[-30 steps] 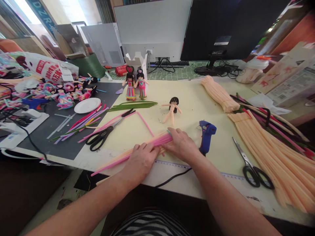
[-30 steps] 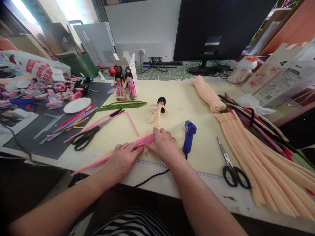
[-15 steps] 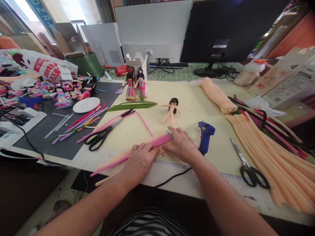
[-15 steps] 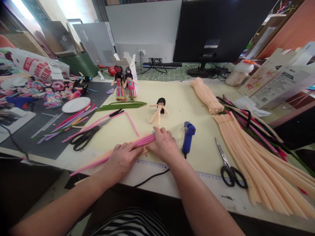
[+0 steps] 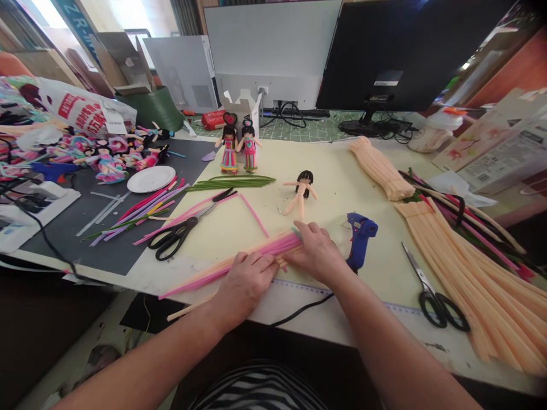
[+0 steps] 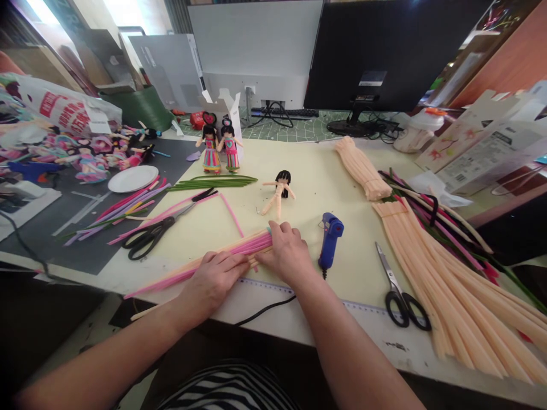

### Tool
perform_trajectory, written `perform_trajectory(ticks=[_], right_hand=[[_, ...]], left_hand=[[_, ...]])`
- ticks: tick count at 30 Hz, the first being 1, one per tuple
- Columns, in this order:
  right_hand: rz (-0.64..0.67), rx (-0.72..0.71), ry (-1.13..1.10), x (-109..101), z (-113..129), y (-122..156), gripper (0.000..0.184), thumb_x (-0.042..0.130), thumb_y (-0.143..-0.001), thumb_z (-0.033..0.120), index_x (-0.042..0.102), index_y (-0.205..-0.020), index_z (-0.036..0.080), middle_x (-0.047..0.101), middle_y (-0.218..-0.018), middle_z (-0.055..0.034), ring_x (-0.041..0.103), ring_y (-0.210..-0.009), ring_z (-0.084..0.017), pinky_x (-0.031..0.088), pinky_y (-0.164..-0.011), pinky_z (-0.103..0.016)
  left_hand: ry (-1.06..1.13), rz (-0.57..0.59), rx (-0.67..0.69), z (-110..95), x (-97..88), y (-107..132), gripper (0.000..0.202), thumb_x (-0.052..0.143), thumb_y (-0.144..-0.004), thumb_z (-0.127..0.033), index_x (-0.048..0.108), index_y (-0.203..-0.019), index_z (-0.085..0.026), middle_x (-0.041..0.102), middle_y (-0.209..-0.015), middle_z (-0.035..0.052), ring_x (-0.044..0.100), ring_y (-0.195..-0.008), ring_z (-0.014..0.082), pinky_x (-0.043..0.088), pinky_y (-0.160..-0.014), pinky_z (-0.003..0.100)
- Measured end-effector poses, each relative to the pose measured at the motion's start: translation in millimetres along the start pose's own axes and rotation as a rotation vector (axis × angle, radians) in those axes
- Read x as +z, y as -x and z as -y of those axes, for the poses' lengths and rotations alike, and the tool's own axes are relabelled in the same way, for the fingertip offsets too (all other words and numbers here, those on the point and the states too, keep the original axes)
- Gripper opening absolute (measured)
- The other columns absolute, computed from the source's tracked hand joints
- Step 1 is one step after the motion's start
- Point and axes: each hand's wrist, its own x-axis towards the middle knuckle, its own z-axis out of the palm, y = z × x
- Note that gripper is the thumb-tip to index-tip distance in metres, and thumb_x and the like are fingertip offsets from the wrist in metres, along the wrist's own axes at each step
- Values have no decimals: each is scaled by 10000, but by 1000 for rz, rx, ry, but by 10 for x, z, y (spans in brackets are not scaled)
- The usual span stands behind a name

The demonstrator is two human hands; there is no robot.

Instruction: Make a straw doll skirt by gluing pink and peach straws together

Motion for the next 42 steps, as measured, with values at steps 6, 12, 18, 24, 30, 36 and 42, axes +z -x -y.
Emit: perform_trajectory(ticks=[6, 12, 18, 24, 30, 36, 42], right_hand=[[0, -3, -12, 9, -13, -8, 693, 627, -723, 453, 429, -1331, 184, 511, -1193, -134, 463, -1107, -332, 433, -849, -406], [50, -31, -81, -46, -38, 1, 768, 637, -721, 499, 397, -1373, 172, 495, -1236, -141, 446, -1147, -334, 417, -892, -417], [67, -19, -71, -75, -3, 11, 799, 680, -669, 427, 395, -1372, 177, 494, -1231, -132, 445, -1135, -330, 409, -891, -400], [43, -26, -59, -41, -6, 21, 775, 686, -659, 426, 414, -1347, 198, 508, -1190, -121, 451, -1108, -324, 412, -857, -389], [50, -29, -61, -57, -17, 31, 776, 675, -666, 419, 406, -1356, 189, 502, -1200, -125, 448, -1113, -324, 414, -858, -388], [26, -35, -66, -10, -18, -13, 765, 698, -660, 398, 426, -1342, 184, 506, -1196, -127, 456, -1114, -325, 415, -871, -397], [-106, -145, -249, -276, -114, 349, 611, 632, -794, 370, 434, -1343, 190, 534, -1193, -104, 506, -1117, -237, 406, -953, -367]], left_hand=[[19, 7, -4, 15, 58, 11, 299, 360, -993, -231, 517, -1243, -191, 611, -1204, 53, 508, -1029, 183, 316, -840, 343], [44, -15, -12, 40, 106, 18, 303, 334, -1001, -253, 530, -1227, -204, 614, -1199, 54, 507, -1030, 177, 312, -845, 339], [56, -13, -23, 41, 108, 17, 294, 353, -995, -249, 552, -1206, -202, 614, -1198, 53, 503, -1021, 174, 312, -849, 340], [115, -23, -27, 22, 59, 15, 308, 335, -1000, -276, 565, -1200, -229, 627, -1174, 53, 511, -1009, 176, 306, -844, 347], [131, -45, -29, 18, 62, 25, 285, 360, -995, -283, 588, -1164, -250, 635, -1168, 29, 520, -1023, 166, 298, -842, 347], [138, -55, -40, 19, 63, 16, 288, 362, -997, -277, 595, -1163, -256, 642, -1163, 20, 523, -1017, 164, 295, -842, 350], [105, -65, 1, 46, 104, 56, 263, 403, -977, -250, 603, -1147, -265, 639, -1176, 12, 529, -1002, 176, 322, -799, 356]])
